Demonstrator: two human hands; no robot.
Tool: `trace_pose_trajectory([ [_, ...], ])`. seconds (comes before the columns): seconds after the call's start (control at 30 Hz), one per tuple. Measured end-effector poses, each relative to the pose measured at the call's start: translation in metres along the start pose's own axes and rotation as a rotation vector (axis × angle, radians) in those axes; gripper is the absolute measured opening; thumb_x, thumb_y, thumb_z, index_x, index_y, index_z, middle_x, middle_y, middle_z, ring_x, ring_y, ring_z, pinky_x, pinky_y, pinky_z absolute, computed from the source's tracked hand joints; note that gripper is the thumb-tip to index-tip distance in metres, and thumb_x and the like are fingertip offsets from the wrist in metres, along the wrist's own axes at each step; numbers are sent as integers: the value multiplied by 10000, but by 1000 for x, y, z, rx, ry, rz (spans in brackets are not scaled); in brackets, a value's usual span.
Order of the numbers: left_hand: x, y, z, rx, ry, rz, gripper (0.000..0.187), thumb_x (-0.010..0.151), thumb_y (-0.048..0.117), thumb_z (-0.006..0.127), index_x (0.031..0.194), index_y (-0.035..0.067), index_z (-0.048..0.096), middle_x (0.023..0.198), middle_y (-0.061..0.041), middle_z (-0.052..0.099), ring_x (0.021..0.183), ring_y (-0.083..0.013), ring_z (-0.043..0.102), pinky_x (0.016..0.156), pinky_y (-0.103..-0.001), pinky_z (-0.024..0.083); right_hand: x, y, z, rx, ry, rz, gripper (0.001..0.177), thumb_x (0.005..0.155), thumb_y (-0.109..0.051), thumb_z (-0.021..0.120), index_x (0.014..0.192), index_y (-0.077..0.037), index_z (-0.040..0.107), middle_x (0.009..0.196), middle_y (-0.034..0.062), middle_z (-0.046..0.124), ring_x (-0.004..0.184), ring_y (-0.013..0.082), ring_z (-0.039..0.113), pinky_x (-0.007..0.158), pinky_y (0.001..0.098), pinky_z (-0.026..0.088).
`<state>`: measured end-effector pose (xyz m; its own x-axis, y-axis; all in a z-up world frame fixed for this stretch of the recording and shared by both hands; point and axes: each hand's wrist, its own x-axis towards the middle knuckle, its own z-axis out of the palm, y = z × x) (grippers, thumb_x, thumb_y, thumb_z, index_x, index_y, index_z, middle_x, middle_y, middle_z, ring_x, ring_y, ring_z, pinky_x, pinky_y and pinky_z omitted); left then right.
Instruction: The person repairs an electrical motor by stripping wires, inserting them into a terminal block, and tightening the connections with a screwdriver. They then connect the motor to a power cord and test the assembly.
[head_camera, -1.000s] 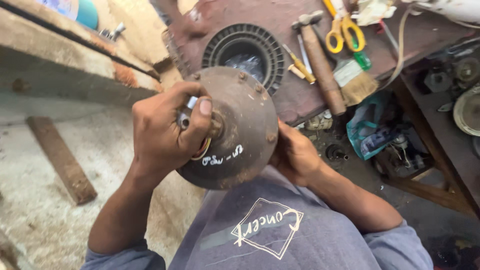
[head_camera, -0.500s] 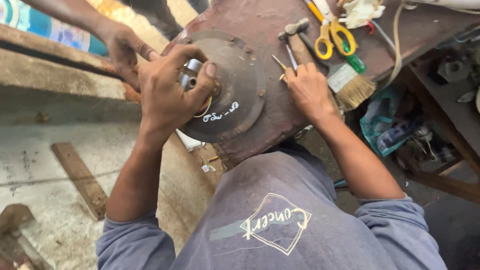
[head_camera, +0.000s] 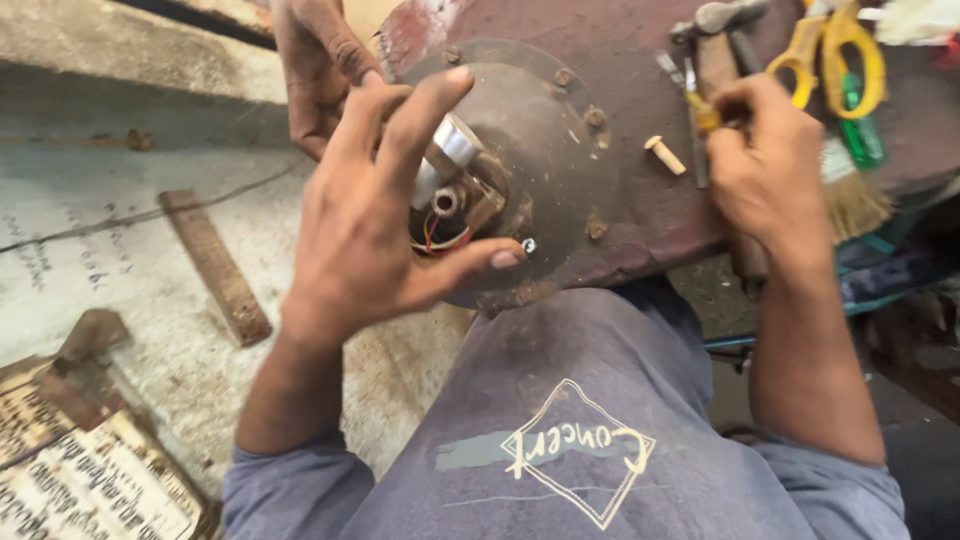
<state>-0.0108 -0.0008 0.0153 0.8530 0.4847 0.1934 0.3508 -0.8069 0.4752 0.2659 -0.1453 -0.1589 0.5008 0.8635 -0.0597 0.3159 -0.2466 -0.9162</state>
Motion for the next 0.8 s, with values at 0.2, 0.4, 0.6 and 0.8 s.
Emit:
trace_pose_trajectory([
  [0.2, -14, 12, 36, 86, 169, -129, 767, 909, 308, 935, 1506, 125, 488, 1376, -171, 588, 1231, -302, 581, 1062, -412, 492, -51, -54, -10, 153, -48, -25, 302, 947, 19, 685, 1248, 32, 680, 912, 97, 679, 739, 101, 581, 651, 243, 454],
  [0.4, -24, 4, 54, 27, 231, -181, 765, 859, 240, 935, 1474, 109, 500, 1376, -173, 602, 1231, -279, 597, 1018, -396, 493, -49, -79, -1, 269, -177, -420, 317, 867, 20, 753, 1172, 22, 665, 905, 131, 690, 723, 146, 669, 605, 263, 532],
  [0.6, -27, 3, 65, 2, 331, -210, 778, 847, 303, 976, 1458, 115, 533, 1355, -180, 620, 1168, -254, 689, 942, -335, 639, -35, -79, 12, 387, -225, -475, 312, 870, 16, 778, 1170, 25, 692, 875, 111, 695, 699, 137, 663, 579, 250, 517],
  [0.8, -33, 4, 71, 94, 418, -226, 767, 818, 335, 972, 1407, 84, 550, 1306, -186, 627, 1163, -287, 707, 908, -340, 649, -31, -83, 11, 379, -253, -460, 304, 862, 5, 754, 1151, 58, 674, 841, 119, 686, 669, 143, 660, 556, 256, 518],
])
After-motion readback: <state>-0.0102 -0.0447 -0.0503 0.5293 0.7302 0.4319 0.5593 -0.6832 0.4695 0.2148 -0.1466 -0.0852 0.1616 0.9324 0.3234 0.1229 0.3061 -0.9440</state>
